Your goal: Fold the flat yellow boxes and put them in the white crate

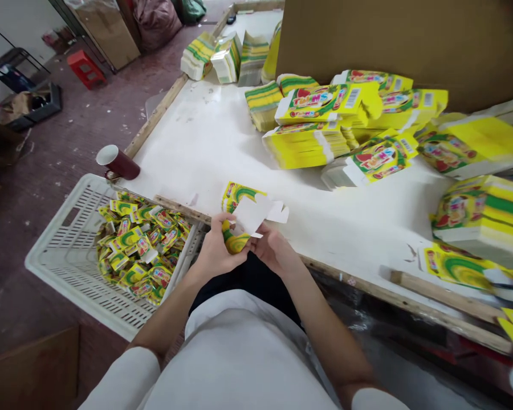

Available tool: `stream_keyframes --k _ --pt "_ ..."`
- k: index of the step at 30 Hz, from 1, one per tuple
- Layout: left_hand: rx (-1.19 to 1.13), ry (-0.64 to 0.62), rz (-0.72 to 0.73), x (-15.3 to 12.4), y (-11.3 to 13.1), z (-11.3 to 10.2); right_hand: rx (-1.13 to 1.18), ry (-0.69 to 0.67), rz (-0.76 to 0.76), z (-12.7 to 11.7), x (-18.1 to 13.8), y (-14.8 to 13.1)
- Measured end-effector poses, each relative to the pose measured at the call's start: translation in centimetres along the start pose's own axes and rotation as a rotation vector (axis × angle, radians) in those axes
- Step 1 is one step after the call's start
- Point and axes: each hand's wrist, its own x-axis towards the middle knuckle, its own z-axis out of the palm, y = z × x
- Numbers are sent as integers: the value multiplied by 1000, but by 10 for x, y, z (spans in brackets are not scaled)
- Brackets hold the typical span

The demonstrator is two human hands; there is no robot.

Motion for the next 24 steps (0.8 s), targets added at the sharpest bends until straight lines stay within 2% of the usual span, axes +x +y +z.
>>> stream_keyframes --k 3,6,9,13,17,20,22,24 --pt "60 -3 30 1 0 2 -69 54 -91 5 -4 -1" --pt "121 -31 129 -1 1 8 -91 111 -94 9 -3 -10" --pt "155 -52 233 -4 2 13 -161 32 -49 8 -1 -18" --pt "178 -104 226 -5 4 11 -311 -28 -78 -1 1 -17" --pt "214 -221 135 -1 1 5 -565 45 -239 -3 -5 -12" --pt "215 -280 111 4 -6 2 -892 -32 -375 3 -16 -7" --pt "195 -265 171 7 -9 2 -1064 -57 -456 7 -20 -3" --pt "177 -172 189 9 -10 3 -1124 -3 -540 6 -20 0"
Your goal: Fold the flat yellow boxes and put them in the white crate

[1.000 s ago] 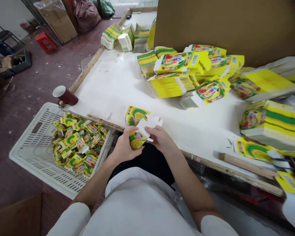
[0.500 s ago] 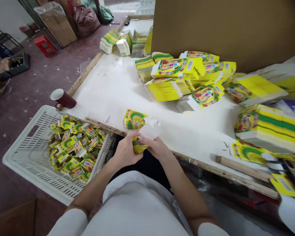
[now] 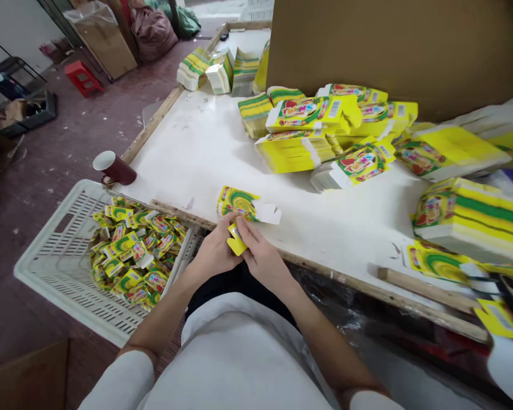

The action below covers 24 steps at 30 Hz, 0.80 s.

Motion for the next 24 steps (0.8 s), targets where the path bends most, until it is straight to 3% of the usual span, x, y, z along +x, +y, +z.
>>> stream_keyframes --k 3,6,10,13,16,21,24 --pt "-42 270 -209 -1 -1 1 -9 207 7 -1 4 10" --pt "-361 402 -449 -3 -2 0 -37 357 20 -4 9 20" --pt "-760 485 -563 -2 -2 -6 -130 175 -67 -8 11 26" --pt "-785 568 -567 1 -1 -10 -110 57 -110 -16 12 27" --pt "-799 569 -564 3 0 -11 -34 -62 -96 -24 13 25" --pt "-794 488 -589 0 2 -10 -19 86 19 -20 14 17" --pt "-786 501 -595 -3 2 -11 66 43 43 -15 16 13"
